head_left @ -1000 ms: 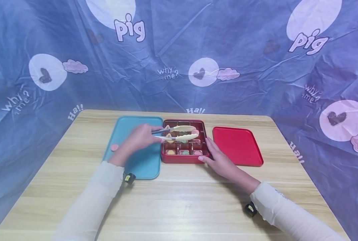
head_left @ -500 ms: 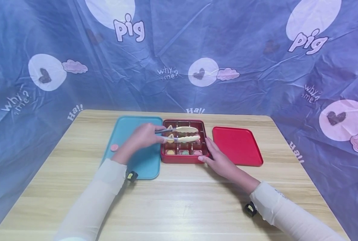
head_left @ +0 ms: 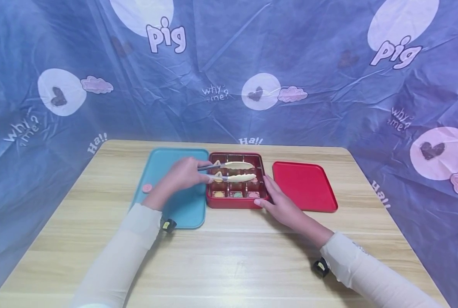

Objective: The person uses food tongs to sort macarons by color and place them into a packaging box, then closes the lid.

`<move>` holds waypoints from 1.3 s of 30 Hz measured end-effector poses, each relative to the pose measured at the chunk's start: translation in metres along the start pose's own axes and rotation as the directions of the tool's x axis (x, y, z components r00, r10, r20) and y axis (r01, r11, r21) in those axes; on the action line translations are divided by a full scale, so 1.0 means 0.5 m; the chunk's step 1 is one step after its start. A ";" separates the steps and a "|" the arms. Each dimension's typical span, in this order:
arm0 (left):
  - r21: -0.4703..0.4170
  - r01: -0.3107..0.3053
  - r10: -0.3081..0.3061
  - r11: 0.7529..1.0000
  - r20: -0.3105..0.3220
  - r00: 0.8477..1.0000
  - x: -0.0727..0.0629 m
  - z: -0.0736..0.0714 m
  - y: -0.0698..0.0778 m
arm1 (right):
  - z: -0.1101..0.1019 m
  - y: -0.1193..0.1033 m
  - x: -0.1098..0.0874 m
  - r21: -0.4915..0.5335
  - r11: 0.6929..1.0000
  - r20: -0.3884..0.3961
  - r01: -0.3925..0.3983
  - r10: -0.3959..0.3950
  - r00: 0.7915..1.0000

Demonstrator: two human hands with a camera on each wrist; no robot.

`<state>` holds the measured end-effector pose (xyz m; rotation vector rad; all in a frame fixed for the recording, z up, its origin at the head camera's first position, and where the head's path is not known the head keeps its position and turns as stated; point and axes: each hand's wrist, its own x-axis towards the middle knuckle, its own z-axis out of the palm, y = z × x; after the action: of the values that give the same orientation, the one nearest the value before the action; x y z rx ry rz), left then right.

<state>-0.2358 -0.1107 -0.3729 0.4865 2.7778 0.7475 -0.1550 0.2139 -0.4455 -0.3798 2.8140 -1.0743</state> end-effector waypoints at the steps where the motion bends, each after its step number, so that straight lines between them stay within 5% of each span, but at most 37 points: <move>1: -0.002 0.002 -0.002 1.000 -0.001 1.000 -0.001 0.000 0.000 | 0.000 0.000 0.000 0.001 1.000 0.000 0.000 0.000 1.000; 23: -0.041 -0.012 0.011 0.999 -0.039 0.999 -0.024 -0.010 -0.008 | -0.001 0.003 0.000 -0.014 1.000 0.000 0.010 -0.010 1.000; 39: -0.107 0.063 -0.075 0.992 -0.107 0.991 -0.121 -0.047 -0.097 | 0.002 0.002 0.003 -0.014 1.000 0.002 0.003 -0.003 1.000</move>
<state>-0.1996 -0.1828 -0.3707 0.3369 2.8228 0.9231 -0.1564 0.2139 -0.4470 -0.3864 2.8216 -1.0555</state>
